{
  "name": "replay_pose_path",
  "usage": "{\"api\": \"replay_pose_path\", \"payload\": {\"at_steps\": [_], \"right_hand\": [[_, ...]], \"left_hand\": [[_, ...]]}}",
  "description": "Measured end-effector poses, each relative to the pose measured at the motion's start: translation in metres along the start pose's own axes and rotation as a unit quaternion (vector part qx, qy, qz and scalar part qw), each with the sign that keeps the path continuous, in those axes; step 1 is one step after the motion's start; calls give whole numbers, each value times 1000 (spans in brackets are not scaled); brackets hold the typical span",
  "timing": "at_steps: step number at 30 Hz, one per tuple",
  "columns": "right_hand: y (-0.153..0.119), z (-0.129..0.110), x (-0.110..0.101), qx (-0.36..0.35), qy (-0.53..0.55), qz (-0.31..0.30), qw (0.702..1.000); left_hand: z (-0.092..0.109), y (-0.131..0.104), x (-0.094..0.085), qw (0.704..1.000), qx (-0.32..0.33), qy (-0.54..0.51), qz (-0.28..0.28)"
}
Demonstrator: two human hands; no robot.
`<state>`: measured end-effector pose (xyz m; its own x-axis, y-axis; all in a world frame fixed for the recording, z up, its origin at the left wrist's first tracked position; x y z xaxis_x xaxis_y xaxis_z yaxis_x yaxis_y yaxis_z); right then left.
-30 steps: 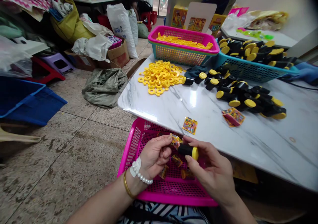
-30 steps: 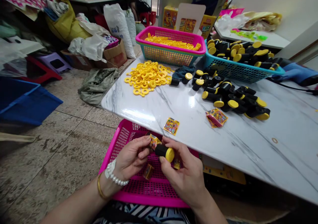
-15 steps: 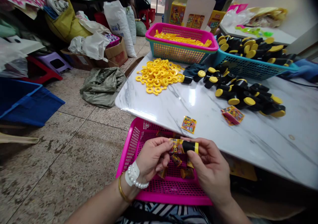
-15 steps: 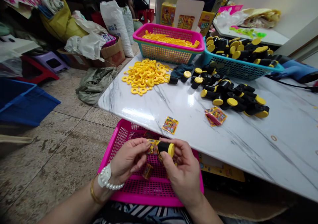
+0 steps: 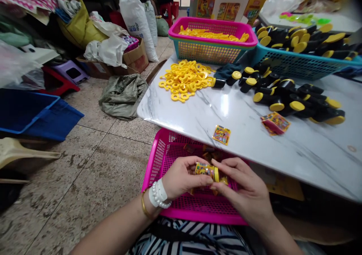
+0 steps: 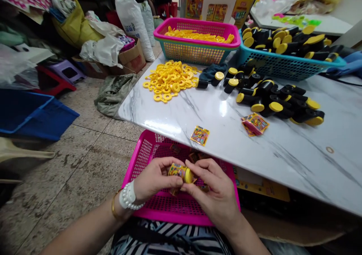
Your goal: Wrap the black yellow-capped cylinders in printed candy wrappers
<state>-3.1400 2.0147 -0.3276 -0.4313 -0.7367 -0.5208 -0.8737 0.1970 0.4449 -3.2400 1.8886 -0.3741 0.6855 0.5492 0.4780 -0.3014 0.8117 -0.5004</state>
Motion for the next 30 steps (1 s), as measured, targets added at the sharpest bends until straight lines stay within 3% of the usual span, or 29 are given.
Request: {"api": "replay_pose_path", "payload": {"at_steps": [5, 8, 10, 12, 14, 15, 17, 19, 21, 23, 25, 28, 30], "right_hand": [[-6, 7, -4, 30, 33, -4, 999], [-13, 11, -6, 66, 70, 36, 995], [-18, 13, -6, 89, 102, 70, 988], [-22, 17, -2, 135, 157, 83, 975], [-26, 22, 2, 182, 204, 85, 958], [-27, 24, 3, 190, 211, 89, 955], [-27, 24, 1, 162, 180, 103, 965], [-24, 20, -1, 87, 118, 103, 984], [-21, 14, -1, 7, 67, 86, 994], [-20, 10, 1, -33, 49, 73, 996], [-21, 9, 3, -20, 58, 82, 995], [-25, 16, 7, 94, 123, 120, 981], [-29, 25, 12, 197, 200, 147, 948]], "left_hand": [[-6, 8, 12, 999, -4, -41, -27], [-2, 6, 17, 1000, 7, -4, -24], [9, 1, 18, 994, 75, 82, 16], [22, -5, 20, 965, 164, 198, 54], [29, -8, 23, 936, 207, 278, 65], [28, -7, 22, 938, 196, 281, 59], [18, -1, 15, 969, 113, 219, 30], [3, 4, 9, 991, 14, 132, -1], [-6, 6, 5, 996, -21, 90, -19], [-3, 3, 4, 993, 28, 117, -9], [8, -2, 6, 972, 117, 202, 8], [24, -9, 14, 919, 211, 332, 9], [30, -7, 15, 905, 225, 360, 1]]}}
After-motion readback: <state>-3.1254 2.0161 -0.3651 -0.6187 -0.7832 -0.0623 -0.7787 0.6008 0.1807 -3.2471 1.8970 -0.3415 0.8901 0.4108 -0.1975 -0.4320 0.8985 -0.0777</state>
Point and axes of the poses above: each hand's wrist, its own y-axis towards the middle knuckle, its own x-axis out of the palm, z = x × y, the point moved 5 cm from there along y, towards the middle knuckle, and after that the axes turned 8 degrees about -x, right-handed, at the moved point
